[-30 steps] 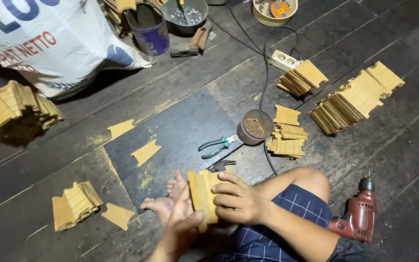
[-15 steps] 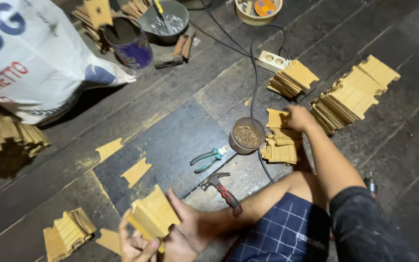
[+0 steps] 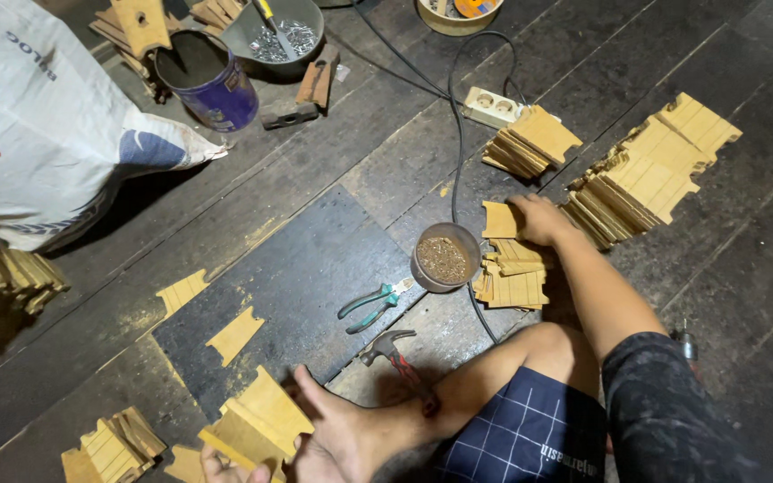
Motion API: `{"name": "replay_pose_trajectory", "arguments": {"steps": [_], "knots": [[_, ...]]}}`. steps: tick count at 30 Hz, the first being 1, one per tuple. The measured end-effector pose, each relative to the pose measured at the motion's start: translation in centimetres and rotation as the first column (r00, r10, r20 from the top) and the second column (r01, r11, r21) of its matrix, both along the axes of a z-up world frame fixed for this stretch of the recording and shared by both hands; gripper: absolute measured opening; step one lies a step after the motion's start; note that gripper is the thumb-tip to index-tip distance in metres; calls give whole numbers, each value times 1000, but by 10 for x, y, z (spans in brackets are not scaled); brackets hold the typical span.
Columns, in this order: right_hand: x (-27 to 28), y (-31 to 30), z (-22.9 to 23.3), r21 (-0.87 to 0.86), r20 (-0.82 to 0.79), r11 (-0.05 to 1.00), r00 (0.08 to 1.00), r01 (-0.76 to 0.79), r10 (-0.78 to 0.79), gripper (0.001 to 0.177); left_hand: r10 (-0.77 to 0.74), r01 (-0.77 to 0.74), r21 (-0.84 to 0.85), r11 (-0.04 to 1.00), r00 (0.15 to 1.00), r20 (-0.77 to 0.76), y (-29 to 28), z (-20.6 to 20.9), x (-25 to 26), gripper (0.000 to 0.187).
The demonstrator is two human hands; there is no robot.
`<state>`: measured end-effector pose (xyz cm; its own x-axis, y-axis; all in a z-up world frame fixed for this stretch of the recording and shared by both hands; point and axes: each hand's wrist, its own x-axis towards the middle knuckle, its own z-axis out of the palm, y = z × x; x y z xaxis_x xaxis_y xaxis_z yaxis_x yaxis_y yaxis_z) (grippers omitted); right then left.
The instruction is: The person assembles small wooden boxes by joining pre-cut pieces together, using a hammer to secure them and pliers to adjust small metal components.
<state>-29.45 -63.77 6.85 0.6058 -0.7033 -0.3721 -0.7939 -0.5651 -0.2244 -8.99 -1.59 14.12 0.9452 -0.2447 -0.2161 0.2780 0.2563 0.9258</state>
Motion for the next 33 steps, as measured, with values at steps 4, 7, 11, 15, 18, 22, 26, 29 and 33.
{"name": "replay_pose_trajectory", "arguments": {"steps": [4, 7, 11, 15, 18, 22, 26, 29, 33], "knots": [[7, -10, -10, 110, -24, 994, 1000, -10, 13, 106, 42, -40, 82, 996, 999, -19, 14, 6, 3, 91], [18, 11, 22, 174, -90, 984, 995, 44, -29, 99, 133, -118, 129, 985, 984, -115, 27, 8, 4, 80], [30, 35, 72, 275, -284, 952, 957, 136, -55, 87, 192, -192, -7, 981, 980, 49, 57, -37, 6, 72], [-3, -15, -8, 189, -166, 982, 986, 12, 20, 87, 232, -231, 45, 972, 972, -23, 33, 7, 2, 81], [-22, -38, -59, 66, -33, 958, 959, -278, 281, 29, 49, -159, 233, 960, 908, 415, 44, 6, 1, 71], [-26, -13, -13, -68, 143, 993, 984, -96, 105, 29, 216, -246, -166, 955, 960, -178, 49, 13, 11, 82], [-30, 33, 34, -131, 422, 987, 906, 95, -31, 26, 96, -132, -173, 976, 975, -200, 48, 12, 24, 86], [-21, 0, 4, 24, 315, 993, 942, 115, -117, 41, 111, -159, -198, 967, 966, -235, 51, -3, 32, 73], [-17, -32, -51, 430, 424, 892, 841, 139, -336, 27, 184, -220, -143, 965, 957, -225, 52, -6, 45, 77]]}}
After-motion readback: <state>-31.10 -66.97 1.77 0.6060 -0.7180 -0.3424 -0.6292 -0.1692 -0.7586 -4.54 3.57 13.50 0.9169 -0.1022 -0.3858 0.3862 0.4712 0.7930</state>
